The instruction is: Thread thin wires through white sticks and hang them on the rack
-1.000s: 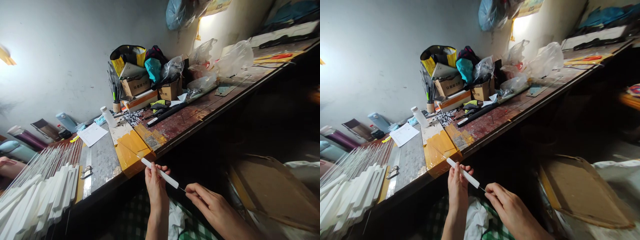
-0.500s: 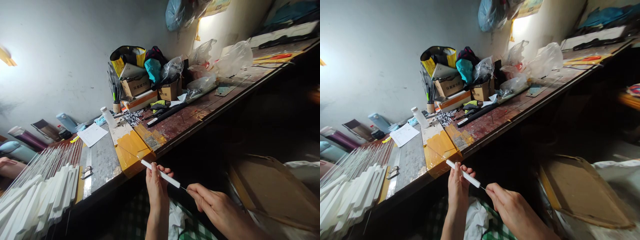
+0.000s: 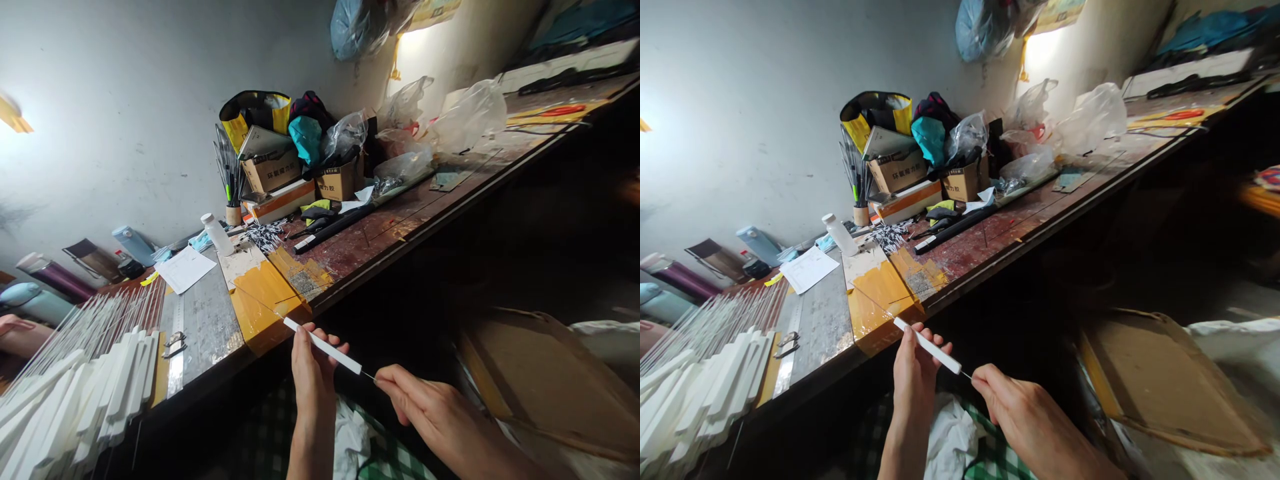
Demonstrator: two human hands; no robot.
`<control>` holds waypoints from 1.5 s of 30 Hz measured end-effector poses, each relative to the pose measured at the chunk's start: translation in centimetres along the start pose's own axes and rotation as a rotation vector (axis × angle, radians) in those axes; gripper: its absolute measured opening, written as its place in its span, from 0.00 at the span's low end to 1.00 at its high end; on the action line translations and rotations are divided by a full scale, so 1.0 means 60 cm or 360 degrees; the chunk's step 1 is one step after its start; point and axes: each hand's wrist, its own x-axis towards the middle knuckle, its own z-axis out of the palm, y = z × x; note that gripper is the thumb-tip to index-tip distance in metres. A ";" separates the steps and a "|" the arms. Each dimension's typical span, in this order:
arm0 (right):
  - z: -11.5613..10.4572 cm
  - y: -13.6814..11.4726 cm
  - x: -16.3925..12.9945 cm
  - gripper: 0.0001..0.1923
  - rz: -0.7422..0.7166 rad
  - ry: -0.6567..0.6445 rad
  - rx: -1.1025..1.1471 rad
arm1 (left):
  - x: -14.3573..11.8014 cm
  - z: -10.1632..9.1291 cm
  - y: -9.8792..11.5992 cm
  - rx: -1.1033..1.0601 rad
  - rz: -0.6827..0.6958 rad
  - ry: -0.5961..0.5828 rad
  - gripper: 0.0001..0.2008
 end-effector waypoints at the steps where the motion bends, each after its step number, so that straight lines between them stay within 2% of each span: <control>1: 0.000 -0.001 0.000 0.12 0.0014 -0.0009 0.0015 | 0.000 0.001 0.001 0.0005 0.0001 0.0007 0.11; 9: -0.009 -0.003 -0.002 0.15 0.0047 -0.0185 -0.0017 | -0.002 0.004 0.000 0.0000 -0.0002 -0.0012 0.10; 15: -0.007 -0.006 -0.006 0.11 0.0100 -0.0079 -0.0013 | -0.004 0.001 -0.001 -0.0012 0.0005 -0.0047 0.10; 21: -0.010 0.004 -0.017 0.14 0.0064 -0.0155 -0.0024 | -0.011 -0.001 -0.004 0.0004 -0.0015 -0.0080 0.11; 25: -0.017 -0.008 -0.018 0.09 0.0102 -0.0019 0.0003 | -0.012 0.001 -0.004 -0.0012 -0.0027 -0.0107 0.11; 28: -0.028 -0.027 -0.019 0.10 0.0107 0.0072 -0.0006 | -0.012 0.004 -0.003 -0.0005 -0.0034 -0.0121 0.11; 32: -0.032 -0.028 -0.016 0.14 0.0041 -0.0002 0.0009 | -0.013 0.006 -0.002 -0.0004 -0.0043 -0.0111 0.11; 37: -0.015 0.000 -0.020 0.10 0.0112 0.0035 0.0041 | -0.015 0.005 -0.003 0.0006 -0.0052 -0.0084 0.11; 45: -0.027 -0.028 -0.021 0.13 0.0070 0.0024 0.0063 | -0.013 0.002 -0.004 0.0005 -0.0062 -0.0054 0.11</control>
